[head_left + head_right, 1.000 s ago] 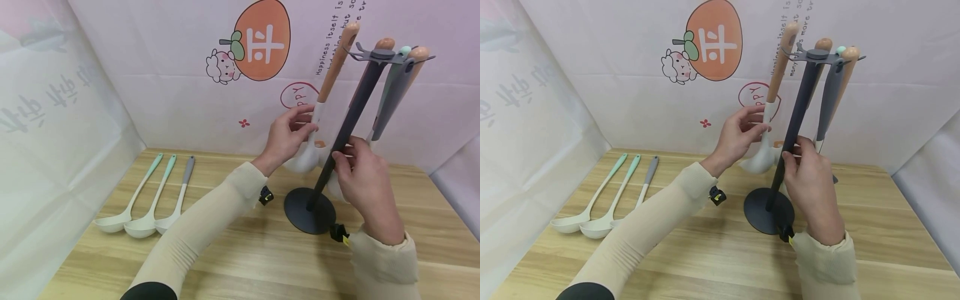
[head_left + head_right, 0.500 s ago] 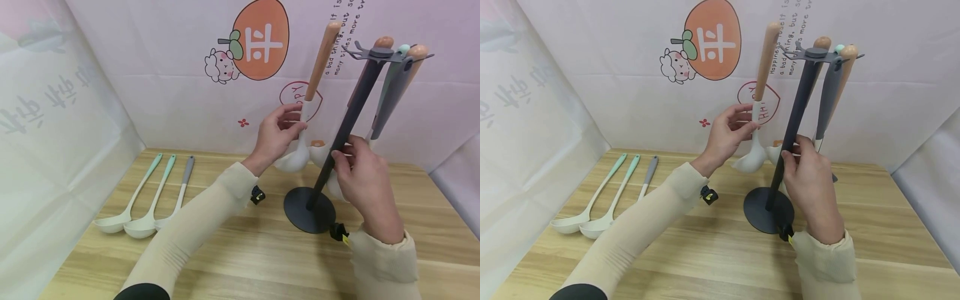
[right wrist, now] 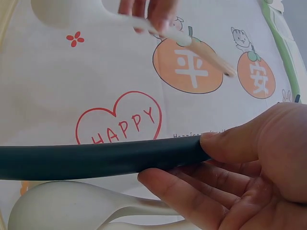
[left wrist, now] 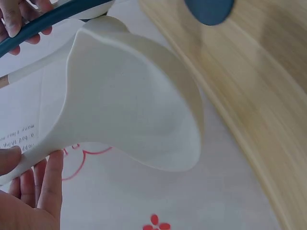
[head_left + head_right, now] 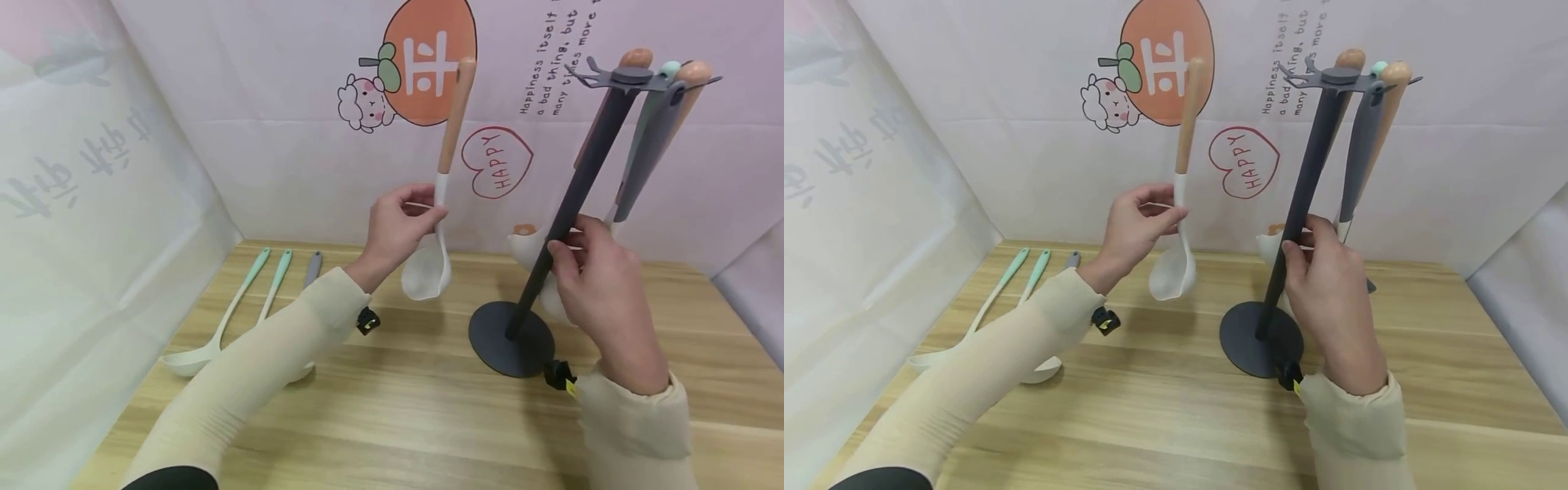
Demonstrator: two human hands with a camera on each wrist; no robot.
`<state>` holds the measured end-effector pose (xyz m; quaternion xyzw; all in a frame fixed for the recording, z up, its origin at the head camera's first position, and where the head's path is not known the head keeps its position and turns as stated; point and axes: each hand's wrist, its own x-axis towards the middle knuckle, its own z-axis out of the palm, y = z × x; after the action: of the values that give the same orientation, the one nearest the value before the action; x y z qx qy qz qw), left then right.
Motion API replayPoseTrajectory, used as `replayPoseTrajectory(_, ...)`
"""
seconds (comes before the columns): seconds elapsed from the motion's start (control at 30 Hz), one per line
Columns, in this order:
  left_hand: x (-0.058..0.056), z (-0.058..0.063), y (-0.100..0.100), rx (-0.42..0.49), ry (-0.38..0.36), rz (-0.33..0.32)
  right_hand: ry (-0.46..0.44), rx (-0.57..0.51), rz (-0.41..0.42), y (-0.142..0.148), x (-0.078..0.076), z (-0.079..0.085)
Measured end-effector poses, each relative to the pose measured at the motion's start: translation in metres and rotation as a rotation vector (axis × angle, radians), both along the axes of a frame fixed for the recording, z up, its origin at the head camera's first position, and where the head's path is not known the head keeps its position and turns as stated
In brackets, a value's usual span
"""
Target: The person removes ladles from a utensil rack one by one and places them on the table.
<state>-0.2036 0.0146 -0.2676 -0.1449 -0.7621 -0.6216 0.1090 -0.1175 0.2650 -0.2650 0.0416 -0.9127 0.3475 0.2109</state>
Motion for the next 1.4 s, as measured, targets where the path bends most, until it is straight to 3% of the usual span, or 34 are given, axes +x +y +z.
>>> replayPoseTrajectory(0.4, 0.018, -0.003, -0.049, -0.022, -0.102, 0.054, -0.045, -0.013, 0.015, 0.001, -0.003, 0.001)
replayPoseTrajectory(0.67, 0.025, -0.012, -0.077, -0.046, -0.178, 0.042, -0.04, 0.001, 0.003, 0.004, -0.004, -0.002)
replayPoseTrajectory(1.0, 0.023, -0.048, -0.109, -0.172, -0.479, 0.013, -0.035, -0.008, 0.0, 0.002, -0.004, -0.002)
replayPoseTrajectory(1.4, 0.014, -0.076, -0.126, -0.268, -0.591, 0.04, -0.037, -0.013, -0.005, 0.003, -0.006, -0.004)
